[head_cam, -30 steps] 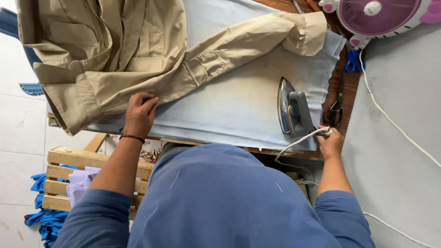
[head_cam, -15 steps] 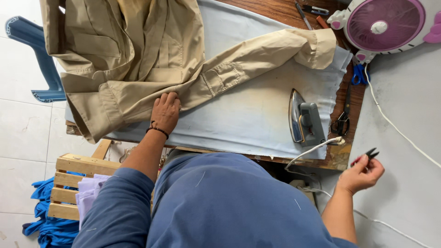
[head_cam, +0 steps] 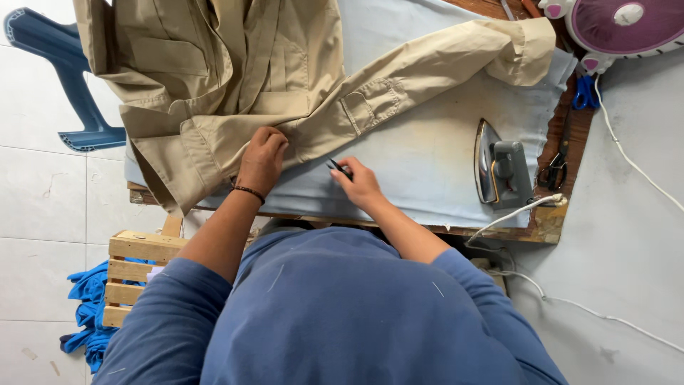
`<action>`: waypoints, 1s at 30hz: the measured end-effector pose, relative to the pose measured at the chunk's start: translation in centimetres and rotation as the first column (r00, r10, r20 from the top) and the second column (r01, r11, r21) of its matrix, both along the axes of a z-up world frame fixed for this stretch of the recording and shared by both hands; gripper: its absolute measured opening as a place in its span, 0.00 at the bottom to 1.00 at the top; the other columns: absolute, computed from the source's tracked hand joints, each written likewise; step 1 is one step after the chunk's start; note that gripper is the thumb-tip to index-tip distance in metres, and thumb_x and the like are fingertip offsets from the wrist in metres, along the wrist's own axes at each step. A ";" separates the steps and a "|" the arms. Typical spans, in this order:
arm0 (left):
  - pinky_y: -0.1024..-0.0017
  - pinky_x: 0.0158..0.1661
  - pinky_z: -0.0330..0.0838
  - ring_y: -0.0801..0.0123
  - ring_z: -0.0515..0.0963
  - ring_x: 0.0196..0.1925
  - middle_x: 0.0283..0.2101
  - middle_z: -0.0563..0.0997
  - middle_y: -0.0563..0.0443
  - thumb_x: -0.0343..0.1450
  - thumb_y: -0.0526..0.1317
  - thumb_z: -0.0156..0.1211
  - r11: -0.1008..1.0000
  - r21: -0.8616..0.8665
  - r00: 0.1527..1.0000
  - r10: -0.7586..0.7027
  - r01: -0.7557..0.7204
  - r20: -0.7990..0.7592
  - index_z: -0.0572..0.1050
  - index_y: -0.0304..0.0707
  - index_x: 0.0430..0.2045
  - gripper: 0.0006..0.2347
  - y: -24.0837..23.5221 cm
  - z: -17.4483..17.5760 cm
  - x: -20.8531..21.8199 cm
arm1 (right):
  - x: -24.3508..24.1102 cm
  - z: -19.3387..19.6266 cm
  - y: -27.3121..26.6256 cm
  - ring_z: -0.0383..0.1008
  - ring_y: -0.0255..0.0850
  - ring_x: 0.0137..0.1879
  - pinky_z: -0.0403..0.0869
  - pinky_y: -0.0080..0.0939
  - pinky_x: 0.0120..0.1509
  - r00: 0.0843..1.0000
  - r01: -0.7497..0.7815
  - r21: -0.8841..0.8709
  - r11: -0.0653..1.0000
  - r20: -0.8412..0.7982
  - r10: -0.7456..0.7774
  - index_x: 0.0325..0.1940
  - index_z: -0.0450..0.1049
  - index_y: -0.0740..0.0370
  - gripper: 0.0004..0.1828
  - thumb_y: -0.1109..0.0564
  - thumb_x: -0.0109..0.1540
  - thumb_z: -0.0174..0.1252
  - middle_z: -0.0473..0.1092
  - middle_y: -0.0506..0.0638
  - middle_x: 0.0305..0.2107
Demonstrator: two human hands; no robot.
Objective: The person irons a beige jacket on a wooden table, smoothing the main body and sleeves with an electric iron. They then use scissors to trim a small piece of fabric from the jacket's sleeve cuff.
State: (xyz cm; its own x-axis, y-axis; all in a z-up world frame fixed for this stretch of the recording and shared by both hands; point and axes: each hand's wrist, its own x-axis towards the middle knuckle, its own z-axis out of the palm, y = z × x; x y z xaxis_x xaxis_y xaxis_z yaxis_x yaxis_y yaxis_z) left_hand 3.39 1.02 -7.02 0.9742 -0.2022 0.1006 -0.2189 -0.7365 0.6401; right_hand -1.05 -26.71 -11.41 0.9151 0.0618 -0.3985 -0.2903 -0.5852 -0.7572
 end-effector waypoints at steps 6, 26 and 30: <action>0.60 0.41 0.72 0.53 0.76 0.44 0.42 0.73 0.48 0.75 0.38 0.58 0.963 0.047 0.915 -0.266 0.264 0.303 0.79 0.44 0.34 0.03 -0.5 -5.6 1.7 | 1.2 0.5 4.3 0.78 0.44 0.38 0.76 0.46 0.44 0.997 -0.004 -0.125 0.992 -0.081 -0.006 0.49 0.75 0.46 0.18 0.36 0.64 0.61 0.74 0.46 0.27; 0.70 0.43 0.70 0.58 0.72 0.39 0.34 0.66 0.49 0.78 0.40 0.50 0.787 0.357 0.756 -0.601 0.503 0.260 0.65 0.41 0.28 0.08 -0.8 -8.3 4.3 | -2.7 2.8 5.2 0.77 0.40 0.29 0.73 0.39 0.37 0.946 0.323 0.039 0.946 -0.050 -0.321 0.48 0.77 0.53 0.14 0.44 0.66 0.63 0.75 0.46 0.26; 0.64 0.43 0.71 0.53 0.73 0.39 0.35 0.65 0.47 0.81 0.42 0.45 0.848 0.088 0.846 -0.528 0.522 0.073 0.64 0.37 0.32 0.10 -0.3 -6.4 4.4 | -1.2 4.2 6.5 0.78 0.43 0.32 0.74 0.41 0.37 0.976 0.216 0.029 0.976 0.005 -0.216 0.48 0.77 0.53 0.13 0.45 0.66 0.62 0.75 0.48 0.27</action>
State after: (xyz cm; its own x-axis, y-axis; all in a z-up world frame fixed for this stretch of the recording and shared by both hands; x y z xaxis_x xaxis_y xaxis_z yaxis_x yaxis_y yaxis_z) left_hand 7.78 0.73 -13.42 0.7078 -0.6897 0.1528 -0.6389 -0.5328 0.5549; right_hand -2.27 -20.21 -7.24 0.9112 -0.1267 -0.3921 -0.4014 -0.4878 -0.7752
